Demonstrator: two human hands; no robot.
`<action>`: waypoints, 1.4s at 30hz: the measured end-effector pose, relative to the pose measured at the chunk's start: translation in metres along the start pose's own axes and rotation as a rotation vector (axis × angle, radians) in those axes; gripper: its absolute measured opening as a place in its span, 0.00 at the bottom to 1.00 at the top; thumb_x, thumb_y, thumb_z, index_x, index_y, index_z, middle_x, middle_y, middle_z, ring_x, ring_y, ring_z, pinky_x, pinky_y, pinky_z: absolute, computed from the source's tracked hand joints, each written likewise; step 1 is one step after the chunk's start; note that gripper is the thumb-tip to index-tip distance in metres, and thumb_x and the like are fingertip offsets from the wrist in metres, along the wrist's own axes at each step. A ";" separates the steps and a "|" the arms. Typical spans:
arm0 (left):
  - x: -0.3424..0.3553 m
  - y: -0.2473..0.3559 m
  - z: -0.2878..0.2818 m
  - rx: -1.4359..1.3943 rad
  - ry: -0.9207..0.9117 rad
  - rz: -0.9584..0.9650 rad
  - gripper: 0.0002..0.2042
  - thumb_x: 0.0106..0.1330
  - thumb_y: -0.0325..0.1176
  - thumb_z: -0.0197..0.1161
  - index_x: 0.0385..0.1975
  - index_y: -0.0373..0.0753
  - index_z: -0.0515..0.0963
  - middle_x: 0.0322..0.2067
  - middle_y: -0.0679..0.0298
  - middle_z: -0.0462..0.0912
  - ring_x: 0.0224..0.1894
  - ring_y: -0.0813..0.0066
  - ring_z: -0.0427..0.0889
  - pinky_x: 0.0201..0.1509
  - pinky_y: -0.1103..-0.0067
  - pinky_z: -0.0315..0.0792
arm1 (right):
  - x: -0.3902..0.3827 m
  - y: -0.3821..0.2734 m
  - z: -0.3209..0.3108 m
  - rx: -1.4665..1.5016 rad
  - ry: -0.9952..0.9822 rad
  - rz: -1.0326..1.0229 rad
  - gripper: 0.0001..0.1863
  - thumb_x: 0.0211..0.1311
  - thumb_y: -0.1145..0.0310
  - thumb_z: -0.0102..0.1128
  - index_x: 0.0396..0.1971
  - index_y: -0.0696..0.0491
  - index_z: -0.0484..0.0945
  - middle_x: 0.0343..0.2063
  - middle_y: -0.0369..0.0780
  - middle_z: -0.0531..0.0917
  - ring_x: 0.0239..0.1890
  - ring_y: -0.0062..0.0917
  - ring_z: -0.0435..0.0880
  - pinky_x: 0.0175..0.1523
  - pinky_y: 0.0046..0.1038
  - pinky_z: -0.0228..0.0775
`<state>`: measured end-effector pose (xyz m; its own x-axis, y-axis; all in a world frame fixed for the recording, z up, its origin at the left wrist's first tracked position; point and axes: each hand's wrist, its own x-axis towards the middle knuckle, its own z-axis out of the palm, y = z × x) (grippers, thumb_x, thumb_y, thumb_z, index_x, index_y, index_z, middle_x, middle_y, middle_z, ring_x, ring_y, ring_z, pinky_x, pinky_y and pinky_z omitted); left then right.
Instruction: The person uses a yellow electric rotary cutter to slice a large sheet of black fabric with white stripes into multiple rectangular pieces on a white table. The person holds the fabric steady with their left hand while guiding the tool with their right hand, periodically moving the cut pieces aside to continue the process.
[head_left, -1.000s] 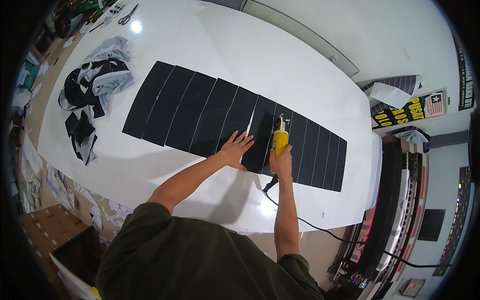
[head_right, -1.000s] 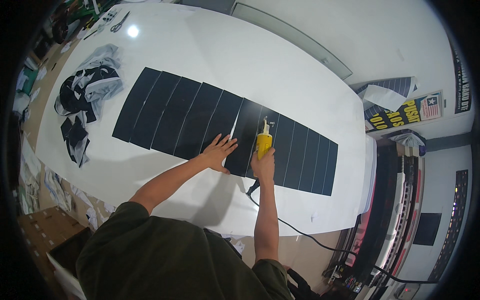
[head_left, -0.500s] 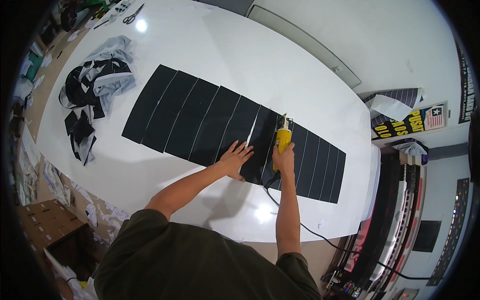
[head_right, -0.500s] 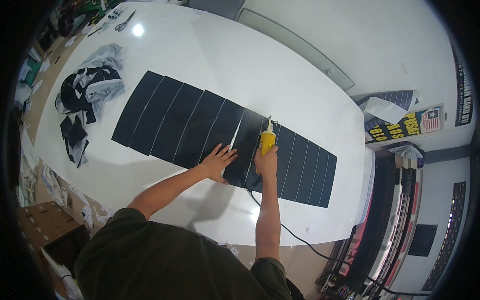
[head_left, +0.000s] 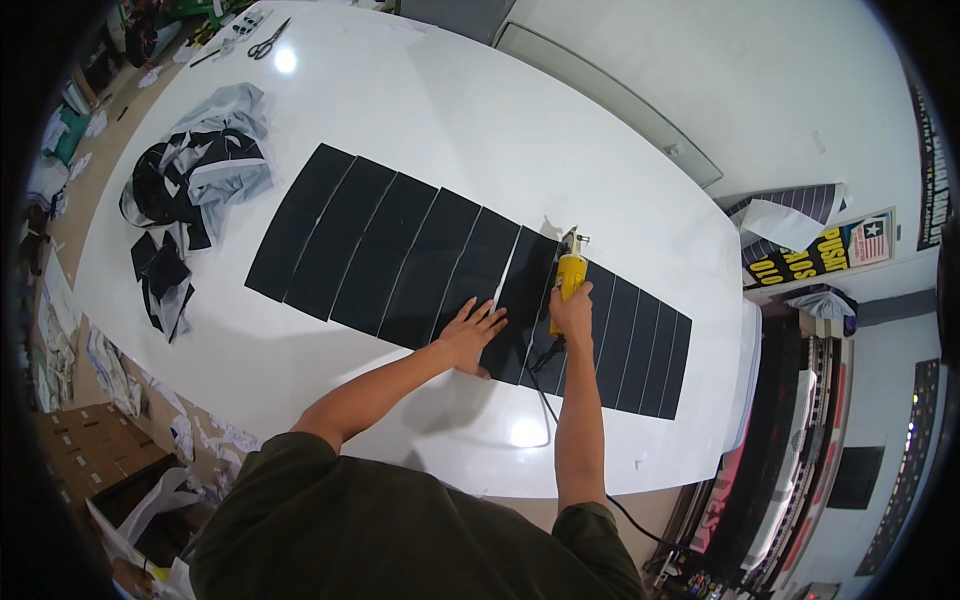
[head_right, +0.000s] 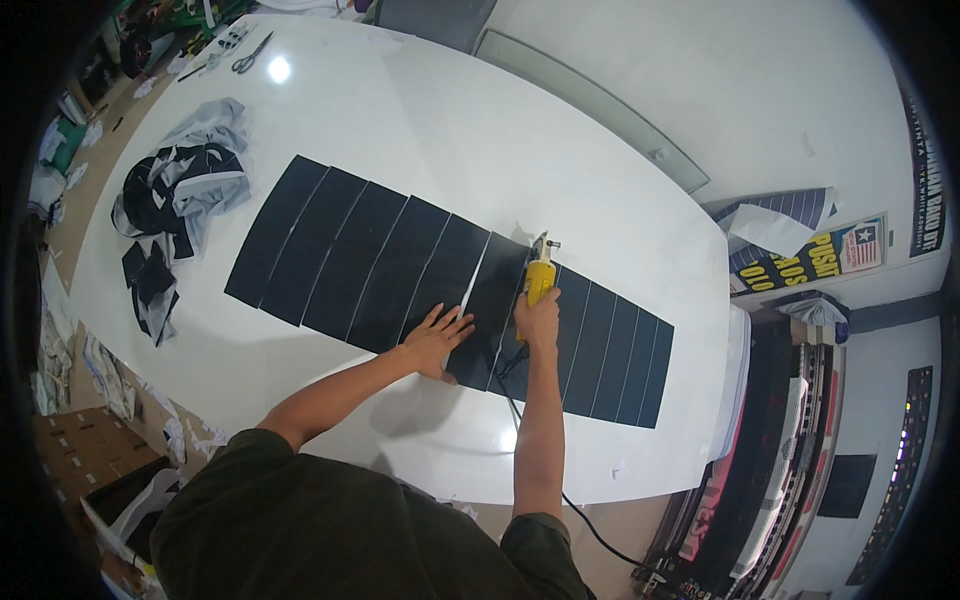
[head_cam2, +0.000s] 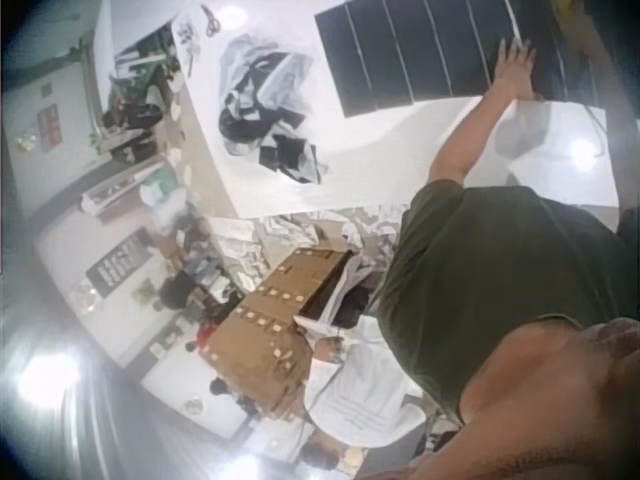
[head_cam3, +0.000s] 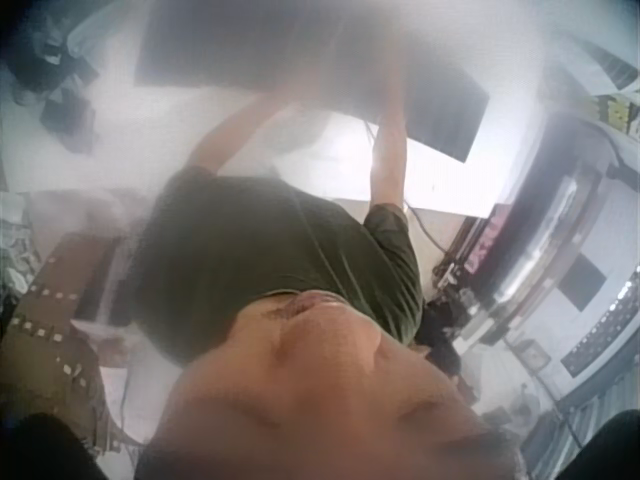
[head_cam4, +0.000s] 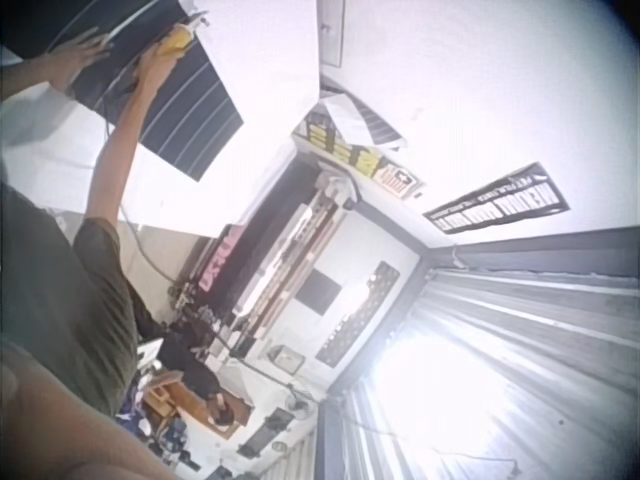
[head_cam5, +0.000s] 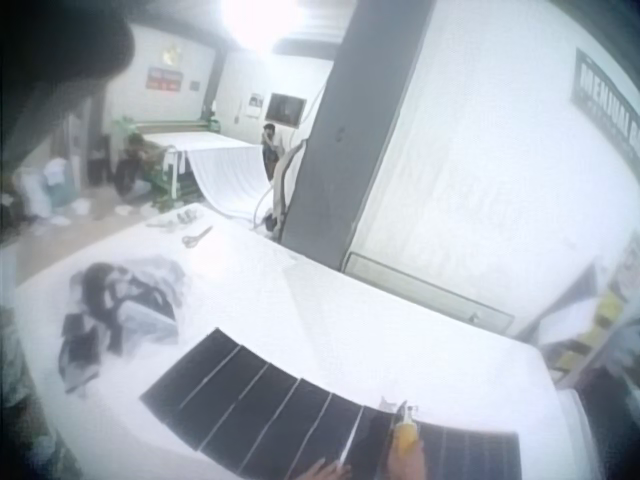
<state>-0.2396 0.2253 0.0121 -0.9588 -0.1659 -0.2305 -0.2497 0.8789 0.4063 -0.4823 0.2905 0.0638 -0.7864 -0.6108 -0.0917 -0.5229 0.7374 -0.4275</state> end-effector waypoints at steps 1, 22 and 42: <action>0.000 0.000 0.000 -0.001 -0.001 0.000 0.62 0.51 0.70 0.72 0.81 0.40 0.50 0.82 0.57 0.45 0.85 0.55 0.35 0.85 0.52 0.28 | 0.002 0.000 0.001 0.005 0.000 -0.001 0.32 0.64 0.56 0.65 0.52 0.64 0.61 0.43 0.69 0.83 0.46 0.66 0.85 0.52 0.55 0.80; -0.044 -0.011 -0.033 0.197 -0.125 -0.125 0.54 0.54 0.68 0.71 0.74 0.33 0.64 0.78 0.47 0.57 0.81 0.45 0.50 0.83 0.47 0.37 | -0.211 0.112 -0.097 0.130 0.095 0.082 0.33 0.67 0.62 0.65 0.63 0.66 0.62 0.44 0.64 0.84 0.47 0.62 0.85 0.53 0.50 0.78; 0.099 0.077 0.022 0.139 -0.082 0.031 0.62 0.55 0.70 0.70 0.82 0.38 0.46 0.83 0.51 0.40 0.84 0.49 0.36 0.84 0.50 0.36 | -0.323 0.155 -0.071 0.132 -0.118 0.203 0.34 0.68 0.62 0.64 0.65 0.65 0.59 0.52 0.66 0.78 0.47 0.66 0.83 0.51 0.54 0.79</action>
<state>-0.3503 0.2866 0.0007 -0.9501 -0.1053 -0.2935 -0.1933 0.9375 0.2892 -0.3331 0.6229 0.0910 -0.8233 -0.4889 -0.2883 -0.3045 0.8092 -0.5024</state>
